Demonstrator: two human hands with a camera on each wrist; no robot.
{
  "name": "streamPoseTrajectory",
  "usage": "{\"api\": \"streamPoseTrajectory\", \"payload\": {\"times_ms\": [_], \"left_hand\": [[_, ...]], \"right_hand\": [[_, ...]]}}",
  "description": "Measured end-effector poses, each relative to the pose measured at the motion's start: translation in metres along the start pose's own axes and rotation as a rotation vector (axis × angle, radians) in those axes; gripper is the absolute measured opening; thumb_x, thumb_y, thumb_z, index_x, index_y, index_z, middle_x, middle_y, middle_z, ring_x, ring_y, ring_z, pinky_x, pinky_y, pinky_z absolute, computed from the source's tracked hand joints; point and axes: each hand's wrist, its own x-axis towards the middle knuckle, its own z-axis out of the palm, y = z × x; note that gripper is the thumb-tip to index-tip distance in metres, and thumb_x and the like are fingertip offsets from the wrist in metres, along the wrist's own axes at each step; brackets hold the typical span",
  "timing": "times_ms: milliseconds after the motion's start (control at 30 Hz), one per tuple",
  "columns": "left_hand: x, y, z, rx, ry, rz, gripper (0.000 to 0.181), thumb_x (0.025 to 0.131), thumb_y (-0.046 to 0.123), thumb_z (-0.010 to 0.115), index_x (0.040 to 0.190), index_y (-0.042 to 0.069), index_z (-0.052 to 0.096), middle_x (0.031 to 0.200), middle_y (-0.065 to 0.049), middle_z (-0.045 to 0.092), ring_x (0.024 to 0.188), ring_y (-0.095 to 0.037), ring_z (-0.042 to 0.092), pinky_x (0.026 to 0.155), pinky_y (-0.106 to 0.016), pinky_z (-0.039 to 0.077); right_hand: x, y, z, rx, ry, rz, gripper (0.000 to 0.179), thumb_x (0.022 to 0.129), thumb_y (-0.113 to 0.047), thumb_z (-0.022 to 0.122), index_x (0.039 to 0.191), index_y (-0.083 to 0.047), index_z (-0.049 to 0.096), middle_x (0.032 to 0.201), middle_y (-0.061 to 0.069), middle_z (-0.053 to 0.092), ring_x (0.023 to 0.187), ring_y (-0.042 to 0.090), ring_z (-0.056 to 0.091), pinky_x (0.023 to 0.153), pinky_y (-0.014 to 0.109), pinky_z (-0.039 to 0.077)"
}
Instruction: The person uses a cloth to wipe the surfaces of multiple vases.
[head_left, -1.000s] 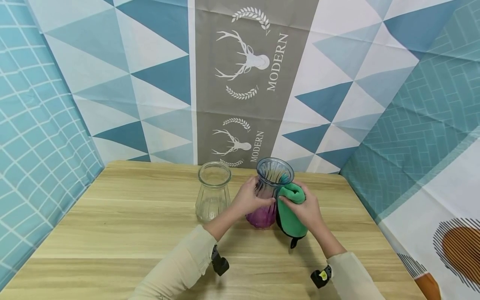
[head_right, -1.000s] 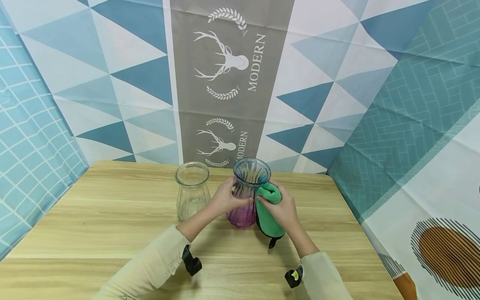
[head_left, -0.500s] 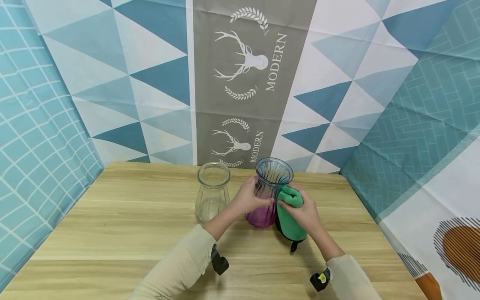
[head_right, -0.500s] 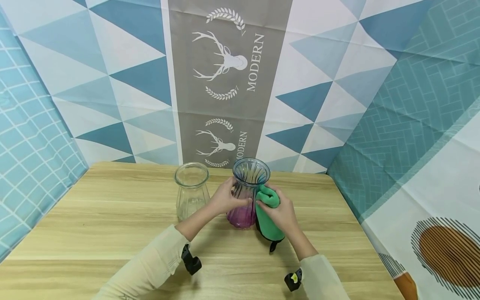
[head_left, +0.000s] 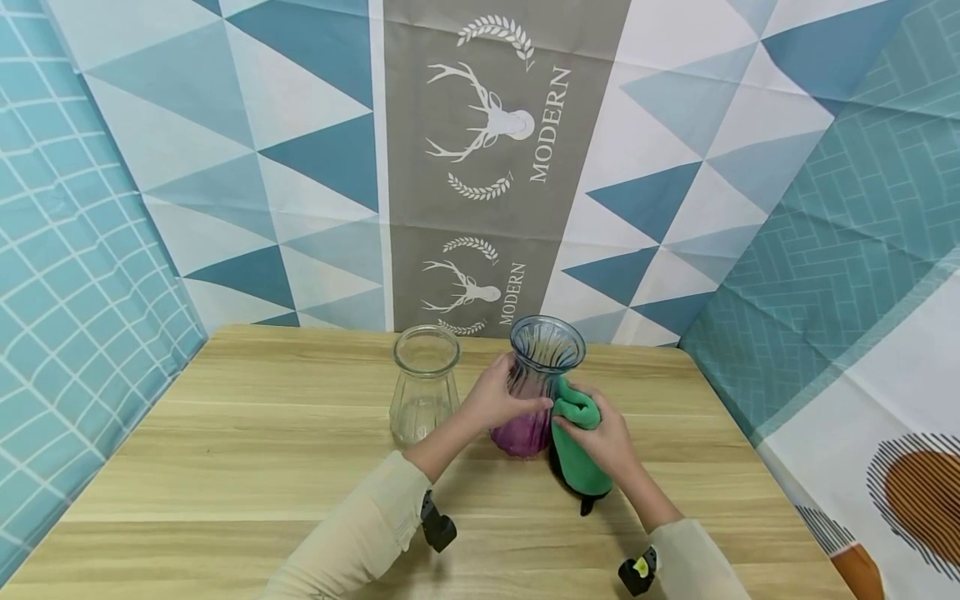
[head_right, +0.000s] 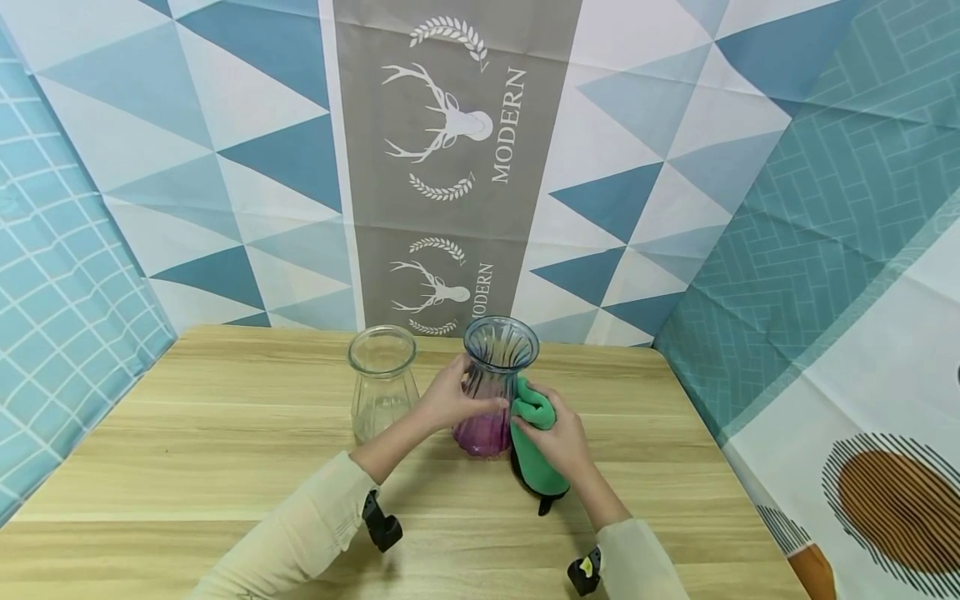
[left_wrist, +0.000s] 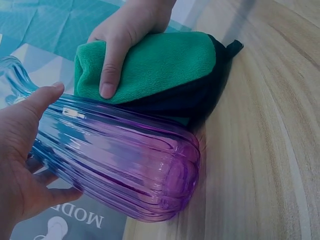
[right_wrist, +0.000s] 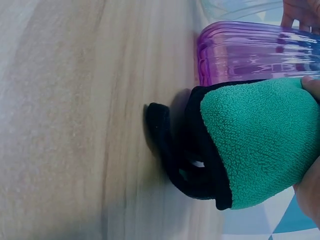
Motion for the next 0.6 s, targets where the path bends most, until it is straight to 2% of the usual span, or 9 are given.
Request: {"api": "streamPoseTrajectory", "payload": {"times_ms": [300, 600], "left_hand": [[0.0, 0.0, -0.001, -0.032, 0.011, 0.027, 0.083, 0.073, 0.037, 0.079, 0.141, 0.011, 0.037, 0.137, -0.011, 0.048, 0.127, -0.028, 0.047, 0.105, -0.044, 0.04], [-0.004, 0.002, 0.002, -0.09, 0.016, -0.012, 0.085, 0.074, 0.032, 0.078, 0.14, 0.006, 0.03, 0.134, -0.014, 0.05, 0.124, -0.028, 0.049, 0.104, -0.044, 0.041]], "right_hand": [[-0.002, 0.008, 0.005, -0.011, -0.022, 0.035, 0.057, 0.075, -0.012, 0.078, 0.127, -0.012, 0.054, 0.129, 0.015, 0.057, 0.115, 0.033, 0.056, 0.093, 0.048, 0.048], [-0.005, 0.011, 0.007, -0.021, 0.006, 0.013, 0.055, 0.074, -0.012, 0.079, 0.124, -0.012, 0.056, 0.125, 0.015, 0.06, 0.111, 0.031, 0.059, 0.089, 0.045, 0.051]]}}
